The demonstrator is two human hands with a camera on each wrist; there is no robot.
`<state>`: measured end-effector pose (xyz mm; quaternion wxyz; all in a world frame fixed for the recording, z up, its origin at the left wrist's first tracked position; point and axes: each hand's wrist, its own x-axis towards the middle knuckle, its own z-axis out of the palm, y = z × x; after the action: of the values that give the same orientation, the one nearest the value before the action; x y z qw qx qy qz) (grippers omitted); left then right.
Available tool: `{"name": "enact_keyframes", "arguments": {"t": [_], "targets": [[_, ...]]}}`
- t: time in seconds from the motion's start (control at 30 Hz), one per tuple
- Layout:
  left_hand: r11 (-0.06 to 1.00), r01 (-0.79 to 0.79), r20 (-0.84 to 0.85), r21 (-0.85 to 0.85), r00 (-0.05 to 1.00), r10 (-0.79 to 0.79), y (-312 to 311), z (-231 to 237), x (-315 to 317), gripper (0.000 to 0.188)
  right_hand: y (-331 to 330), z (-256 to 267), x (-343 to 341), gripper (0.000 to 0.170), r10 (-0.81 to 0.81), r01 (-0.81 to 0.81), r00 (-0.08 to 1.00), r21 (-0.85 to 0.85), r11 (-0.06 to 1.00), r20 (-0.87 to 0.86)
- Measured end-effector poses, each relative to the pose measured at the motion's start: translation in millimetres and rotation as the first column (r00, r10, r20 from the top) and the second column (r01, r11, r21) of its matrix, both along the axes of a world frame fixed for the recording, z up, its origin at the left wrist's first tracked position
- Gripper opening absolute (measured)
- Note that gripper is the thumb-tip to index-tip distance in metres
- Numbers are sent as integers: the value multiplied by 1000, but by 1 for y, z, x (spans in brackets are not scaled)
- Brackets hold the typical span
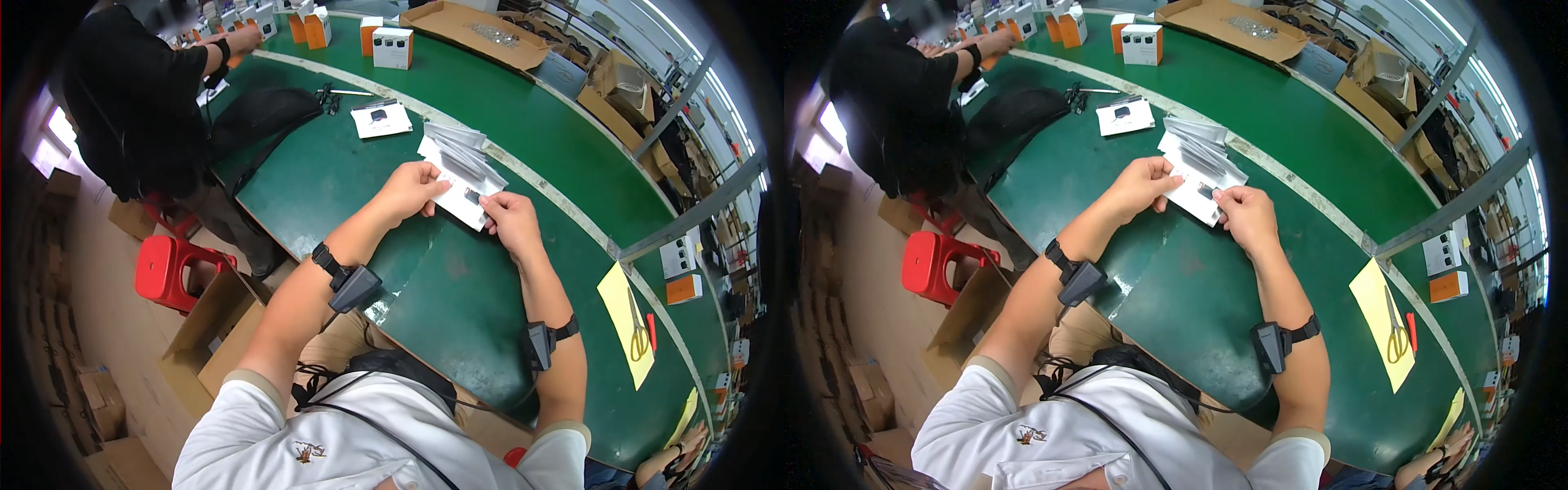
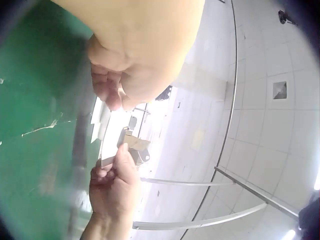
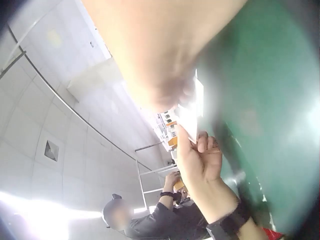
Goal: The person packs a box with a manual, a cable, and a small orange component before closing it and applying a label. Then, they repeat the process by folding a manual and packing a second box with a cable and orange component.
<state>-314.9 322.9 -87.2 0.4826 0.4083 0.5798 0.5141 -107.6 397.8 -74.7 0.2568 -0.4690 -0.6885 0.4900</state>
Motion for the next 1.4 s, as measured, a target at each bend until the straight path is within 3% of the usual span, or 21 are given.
{"name": "enact_keyframes", "arguments": {"t": [0.07,0.17,0.47,0.5,0.53,0.6,0.67,0.73,0.8,0.9,0.93,0.97,1.0,1.07,1.1,1.13,1.2,1.27,1.3,1.33,1.4], "targets": [[1000,15,-4,-13,1000,-15,6,-5,-2,18,4,-6,4,27,43,-43,999,-216,975,-9],[983,-177,-213,-48,963,163,17,-3,-7,27,5,-6,5,28,31,-45,997,-206,978,-70],[973,-221,-268,-63,943,197,44,-1,-24,38,5,-8,10,27,109,-117,993,-172,978,-55],[935,-309,-740,173,586,330,50,-13,-45,36,4,-8,11,27,112,-119,993,-167,979,-46],[878,-243,-904,412,11,428,47,-9,-55,35,3,-8,11,27,113,-120,992,-166,979,-52],[855,-115,-854,506,-203,478,45,-18,-79,15,3,-8,10,27,115,-117,993,-163,980,-21],[933,-208,-948,294,-189,257,52,-28,-98,11,3,-9,11,25,140,-143,990,-146,979,-31],[952,-161,-947,262,-234,221,47,-14,-97,10,-1,-4,11,24,163,-167,986,-129,977,-42],[969,-114,-943,221,-279,182,42,-8,-95,12,-7,1,12,29,241,-250,957,40,967,161],[953,-112,-944,282,-211,255,36,-3,-97,13,-10,-7,7,35,165,-270,921,272,923,353],[945,-181,-961,271,-100,257,34,1,-98,12,-11,-9,6,35,89,-290,891,408,866,445],[935,-248,-965,252,14,264,33,5,-99,12,-12,-9,6,35,92,-293,891,409,864,446],[934,-251,-964,254,13,266,29,14,-95,12,-12,-7,6,35,86,-287,890,405,868,448],[761,-248,-757,600,131,640,21,36,-81,15,-9,-3,5,36,80,-283,889,402,871,451],[782,-296,-712,549,325,623,21,39,-79,17,-4,1,6,38,109,-216,935,296,930,338],[782,-297,-712,548,325,623,18,42,-69,17,-1,5,7,40,120,-160,968,175,972,219],[811,-150,-586,565,619,523,10,41,-39,19,4,3,3,38,48,24,968,278,960,-246],[904,-52,-582,423,750,315,1,42,-10,20,-7,20,-2,35,42,22,870,124,992,-492],[966,-41,-448,257,880,157,-5,50,4,21,-5,18,0,35,38,24,880,124,992,-474],[966,-39,-428,257,891,150,-5,44,11,21,-2,12,3,32,11,51,913,142,989,-409],[989,-2,-75,146,997,13,-5,31,20,22,-1,11,9,30,-26,84,945,167,982,-325]]}}
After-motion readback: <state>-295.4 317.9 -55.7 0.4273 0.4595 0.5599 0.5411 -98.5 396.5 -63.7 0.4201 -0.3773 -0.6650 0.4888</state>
